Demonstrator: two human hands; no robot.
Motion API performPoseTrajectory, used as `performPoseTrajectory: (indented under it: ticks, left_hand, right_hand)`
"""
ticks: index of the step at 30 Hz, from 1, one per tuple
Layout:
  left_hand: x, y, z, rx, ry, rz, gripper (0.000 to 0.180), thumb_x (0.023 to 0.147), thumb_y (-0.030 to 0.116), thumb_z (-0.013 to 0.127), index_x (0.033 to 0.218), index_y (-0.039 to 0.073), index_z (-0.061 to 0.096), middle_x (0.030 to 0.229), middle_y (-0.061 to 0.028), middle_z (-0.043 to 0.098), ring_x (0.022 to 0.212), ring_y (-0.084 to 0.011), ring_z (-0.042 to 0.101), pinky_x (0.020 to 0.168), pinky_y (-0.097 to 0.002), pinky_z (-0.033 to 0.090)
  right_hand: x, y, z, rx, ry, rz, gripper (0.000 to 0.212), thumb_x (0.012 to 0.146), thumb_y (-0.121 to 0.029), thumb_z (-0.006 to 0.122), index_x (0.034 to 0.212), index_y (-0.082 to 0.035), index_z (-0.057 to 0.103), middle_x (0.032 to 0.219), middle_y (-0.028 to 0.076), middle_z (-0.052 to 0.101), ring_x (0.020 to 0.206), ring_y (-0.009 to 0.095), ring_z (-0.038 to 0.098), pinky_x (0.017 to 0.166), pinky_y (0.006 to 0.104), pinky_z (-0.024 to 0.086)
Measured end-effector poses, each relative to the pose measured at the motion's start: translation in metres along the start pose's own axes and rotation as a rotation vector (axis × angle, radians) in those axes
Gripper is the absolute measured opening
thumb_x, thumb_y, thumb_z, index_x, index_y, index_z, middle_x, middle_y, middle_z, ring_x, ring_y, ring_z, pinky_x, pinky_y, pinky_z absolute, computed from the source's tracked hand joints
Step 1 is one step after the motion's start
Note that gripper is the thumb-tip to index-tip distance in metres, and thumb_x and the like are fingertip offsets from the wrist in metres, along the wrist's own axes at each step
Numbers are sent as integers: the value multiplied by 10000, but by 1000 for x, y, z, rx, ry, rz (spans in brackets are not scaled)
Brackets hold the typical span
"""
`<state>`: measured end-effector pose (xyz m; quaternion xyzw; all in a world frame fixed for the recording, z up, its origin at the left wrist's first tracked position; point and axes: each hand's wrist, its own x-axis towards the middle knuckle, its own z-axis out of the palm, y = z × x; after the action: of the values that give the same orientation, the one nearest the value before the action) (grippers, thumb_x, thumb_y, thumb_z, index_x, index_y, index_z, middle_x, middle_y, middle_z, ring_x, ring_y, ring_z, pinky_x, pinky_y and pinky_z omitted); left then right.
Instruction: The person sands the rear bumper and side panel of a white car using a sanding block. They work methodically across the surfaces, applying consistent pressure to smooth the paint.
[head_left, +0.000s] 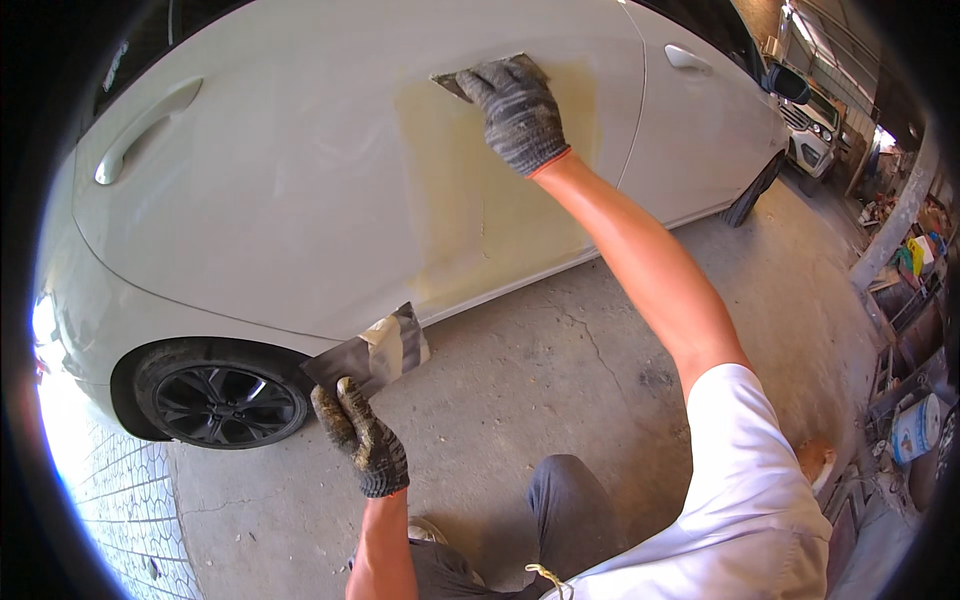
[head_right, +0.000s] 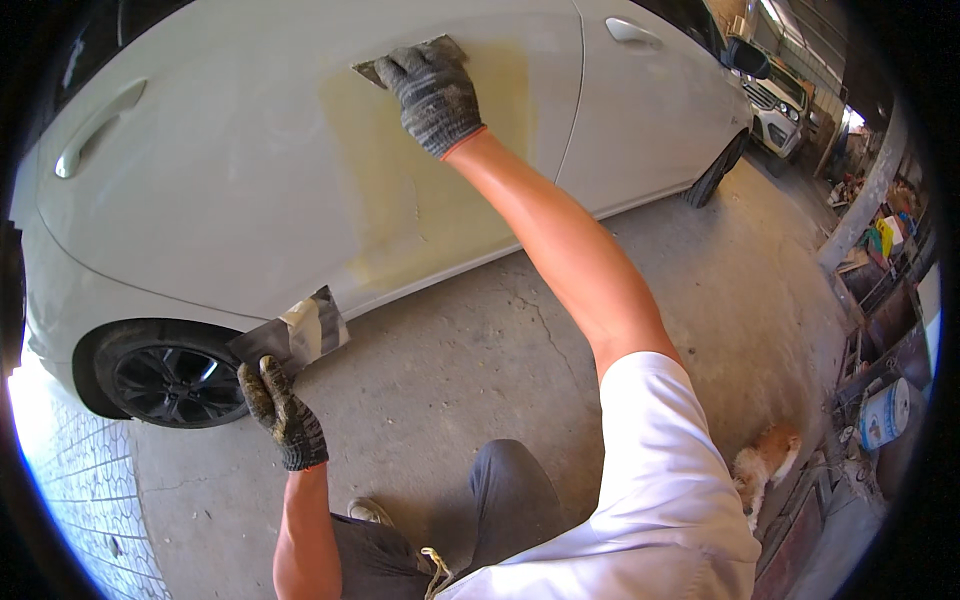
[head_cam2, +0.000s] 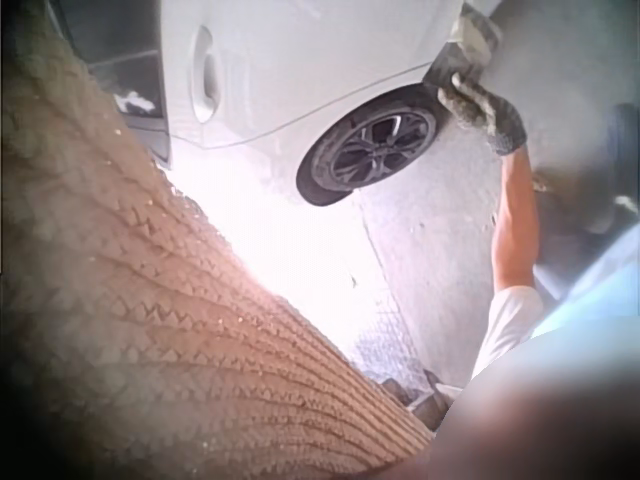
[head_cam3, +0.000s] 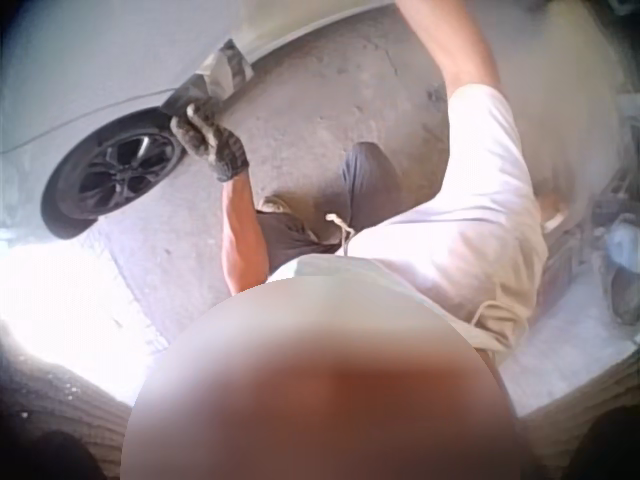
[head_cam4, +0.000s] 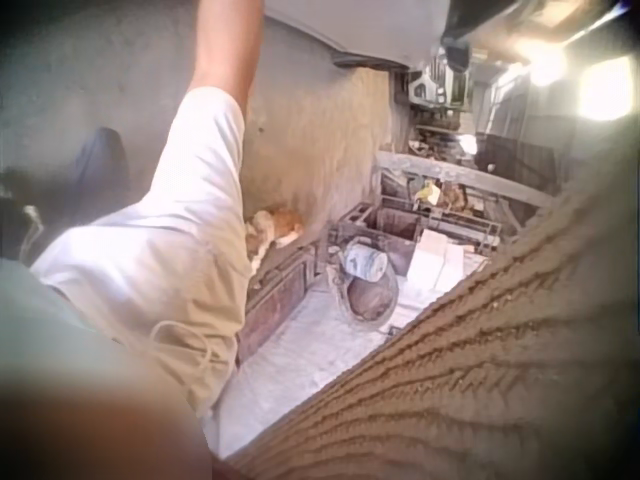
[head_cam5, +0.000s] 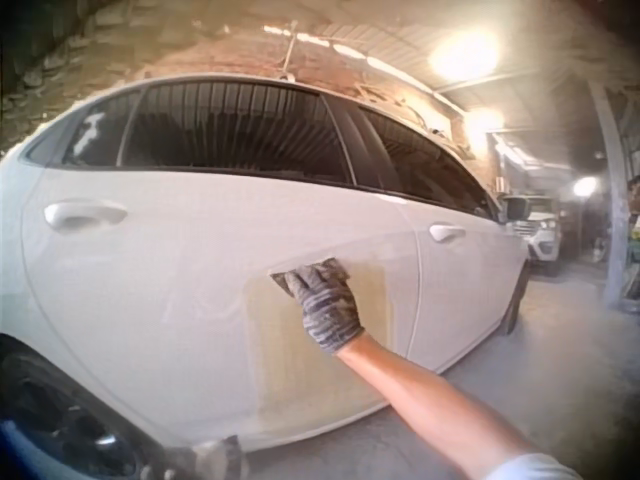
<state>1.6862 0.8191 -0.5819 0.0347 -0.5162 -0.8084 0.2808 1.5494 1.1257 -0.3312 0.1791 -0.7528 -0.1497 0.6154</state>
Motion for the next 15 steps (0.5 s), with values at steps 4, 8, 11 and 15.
performPoseTrajectory:
  ticks: [4,8,11,15]
  left_hand:
    - [1,2,-2,141,43,27,466,1066,154,610,1479,-15,474,1384,-86,571,1180,-134,558,1041,-299,455]
    - [3,-1,-6,152,-34,15,475,1069,131,595,1497,-17,452,1442,-98,530,1255,-141,517,1076,-303,432]
    - [4,-8,-11,90,-74,-41,499,1073,92,571,1527,-33,408,1577,-141,428,1402,-167,444,1173,-325,385]
    - [5,-16,-16,141,-82,37,466,1073,70,564,1510,-28,437,1528,-126,479,1350,-153,483,1153,-315,398]
  right_hand:
    - [-10,-3,-1,32,-102,3,438,800,-56,610,1227,-104,696,1175,92,673,1121,319,609,1036,474,455]
    - [-1,1,0,27,106,-3,420,783,-66,629,1195,-118,690,1161,64,668,1117,310,608,1001,451,480]
    - [4,-1,6,58,122,-11,435,791,-38,614,1210,-104,715,1189,90,682,1133,306,618,1077,496,440]
    - [-15,-6,10,82,87,-30,456,777,-29,621,1215,-107,718,1208,93,679,1146,310,614,1090,508,440]
